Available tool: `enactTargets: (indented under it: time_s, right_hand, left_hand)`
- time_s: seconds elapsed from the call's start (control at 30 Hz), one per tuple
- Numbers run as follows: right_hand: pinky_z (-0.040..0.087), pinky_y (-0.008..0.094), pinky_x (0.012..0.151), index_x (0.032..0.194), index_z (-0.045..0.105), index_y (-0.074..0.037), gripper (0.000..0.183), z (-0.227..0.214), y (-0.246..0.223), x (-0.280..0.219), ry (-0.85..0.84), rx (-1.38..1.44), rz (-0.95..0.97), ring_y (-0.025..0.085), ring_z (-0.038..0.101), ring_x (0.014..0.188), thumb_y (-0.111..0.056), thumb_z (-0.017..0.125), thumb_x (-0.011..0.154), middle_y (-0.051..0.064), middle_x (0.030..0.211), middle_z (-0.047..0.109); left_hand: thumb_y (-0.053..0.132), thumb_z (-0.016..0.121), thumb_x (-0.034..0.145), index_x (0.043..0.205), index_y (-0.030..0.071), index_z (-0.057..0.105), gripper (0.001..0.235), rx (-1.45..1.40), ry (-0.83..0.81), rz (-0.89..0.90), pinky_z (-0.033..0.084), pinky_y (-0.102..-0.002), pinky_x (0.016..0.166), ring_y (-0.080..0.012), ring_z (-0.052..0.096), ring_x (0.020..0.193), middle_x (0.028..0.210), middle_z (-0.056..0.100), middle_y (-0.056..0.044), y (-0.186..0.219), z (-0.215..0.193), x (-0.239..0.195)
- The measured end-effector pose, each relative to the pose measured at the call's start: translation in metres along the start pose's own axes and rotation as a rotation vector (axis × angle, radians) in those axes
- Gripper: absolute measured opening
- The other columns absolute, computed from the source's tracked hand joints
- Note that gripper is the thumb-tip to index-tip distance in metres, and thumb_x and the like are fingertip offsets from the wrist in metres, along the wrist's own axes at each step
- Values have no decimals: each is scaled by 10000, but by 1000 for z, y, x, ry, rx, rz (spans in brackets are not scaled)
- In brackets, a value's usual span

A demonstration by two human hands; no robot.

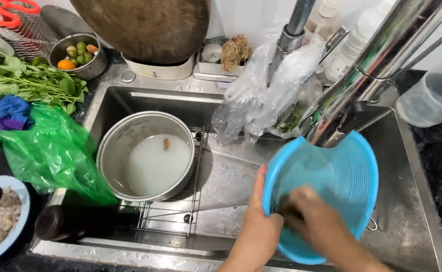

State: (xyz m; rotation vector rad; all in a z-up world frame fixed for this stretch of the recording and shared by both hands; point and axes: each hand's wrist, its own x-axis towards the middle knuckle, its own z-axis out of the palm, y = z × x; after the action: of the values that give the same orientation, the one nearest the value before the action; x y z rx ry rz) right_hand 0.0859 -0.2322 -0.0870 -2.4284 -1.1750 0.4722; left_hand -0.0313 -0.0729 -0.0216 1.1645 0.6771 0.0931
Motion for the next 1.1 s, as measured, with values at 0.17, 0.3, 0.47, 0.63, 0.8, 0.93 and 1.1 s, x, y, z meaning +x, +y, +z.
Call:
enactTargets:
  time_s: [0.17,0.3,0.47,0.63,0.8,0.93,1.1]
  right_hand:
    - [562,438,793,970,665,-93,212,-46,12,17,465,-54,-221,352,672,945,-135,747,778,141,1044,646]
    - [557,409,766,995,703,-125,228,-17,26,-11,241,-124,-56,304,687,888,-88,713,770,116,987,680]
    - [612,321,728,1049,783,-141,238,-57,22,-25,-210,559,387,175,719,831,-190,769,816,54,927,814]
    - [579,364,802,1146,768,-77,269,-106,99,-49,332,537,632,210,714,877,-123,717,886,88,1050,774]
    - [568,374,859,1294,676,-111,361,-125,29,-30,555,624,402,212,695,981,-118,676,933,91,1125,727]
    - [538,378,883,1232,702,-115,379,-43,35,6,492,-153,399,285,633,1083,-112,733,854,156,1178,665]
    - [563,329,862,1104,720,-112,322,3,-10,26,256,656,400,198,729,956,-54,677,791,63,1040,780]
  left_hand:
    - [-138,449,728,1659,335,221,1069,46,-80,-81,446,-265,1035,-187,568,1293,1484,550,-61,38,4,-5]
    - [-145,431,718,1637,283,274,1025,-29,-12,18,446,-270,1010,-217,576,1270,1479,578,-83,17,8,6]
    - [-144,439,727,1593,210,323,942,58,21,177,411,-258,1066,-179,540,1343,1515,552,-79,9,-13,13]
    - [-136,414,702,1607,237,352,980,103,17,80,403,-253,1072,-182,551,1344,1514,557,-68,17,-29,12]
    - [-138,411,693,1604,187,292,974,69,11,191,381,-260,1096,-194,515,1379,1540,515,-84,-9,-8,20]
    - [-140,420,726,1612,126,285,935,78,13,379,377,-273,1116,-215,504,1398,1571,499,-124,3,31,18]
    - [-148,404,733,1625,154,270,951,-35,11,252,421,-269,1080,-220,546,1330,1517,541,-142,-31,30,21]
